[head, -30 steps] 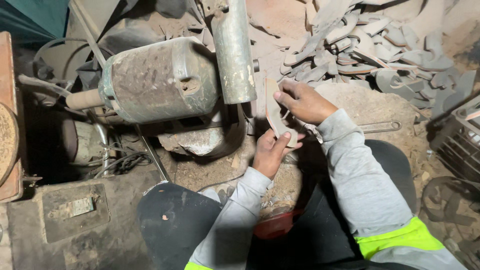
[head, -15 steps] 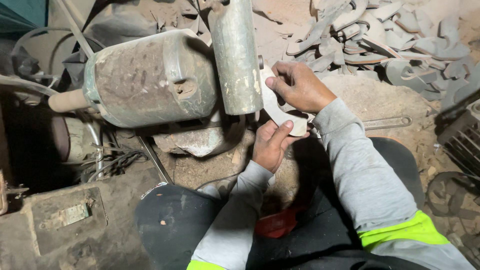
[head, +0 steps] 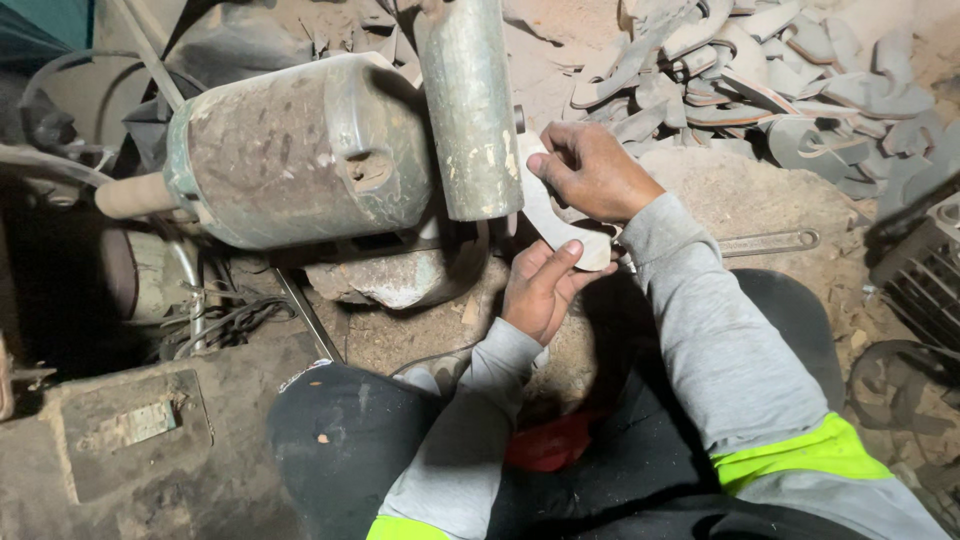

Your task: The person sits on the floor and uses a bench grinder to smooth the edges of small, curved sole pieces. They hold each piece with both hands, rotate it to grind different edges, and place finished pieces into a nearby pile.

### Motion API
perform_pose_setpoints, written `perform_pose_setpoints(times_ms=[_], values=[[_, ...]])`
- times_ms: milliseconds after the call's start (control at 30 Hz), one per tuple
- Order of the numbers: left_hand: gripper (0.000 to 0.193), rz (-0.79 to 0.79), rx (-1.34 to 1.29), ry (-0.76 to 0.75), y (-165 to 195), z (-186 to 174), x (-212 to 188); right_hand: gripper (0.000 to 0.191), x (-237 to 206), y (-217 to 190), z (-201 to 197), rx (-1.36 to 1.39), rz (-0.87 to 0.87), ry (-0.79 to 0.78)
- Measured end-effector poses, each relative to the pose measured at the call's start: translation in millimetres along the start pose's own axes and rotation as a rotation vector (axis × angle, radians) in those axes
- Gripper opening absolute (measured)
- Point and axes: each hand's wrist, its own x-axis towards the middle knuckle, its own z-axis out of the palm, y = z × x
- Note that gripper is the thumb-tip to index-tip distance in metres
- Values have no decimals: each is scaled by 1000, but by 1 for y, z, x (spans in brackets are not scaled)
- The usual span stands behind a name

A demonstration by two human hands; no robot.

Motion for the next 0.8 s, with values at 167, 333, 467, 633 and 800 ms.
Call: perform_pose_setpoints(times_ms=[167, 333, 467, 633, 800], values=[[32, -61, 125, 15, -12, 3, -29, 30, -17, -5, -4, -47, 27, -146], [30, 76, 958, 271, -19, -3, -59, 27, -33, -10, -27, -111, 44, -523], [23, 282, 1437, 397, 4, -10, -75, 31, -37, -17, -33, -46, 31, -555], [22, 302, 1455, 374, 22, 3, -83, 34, -41, -24, -41, 1, 4, -558], [23, 329, 1347, 279, 25, 11, -82, 36, -42, -29, -45, -25, 0, -534]])
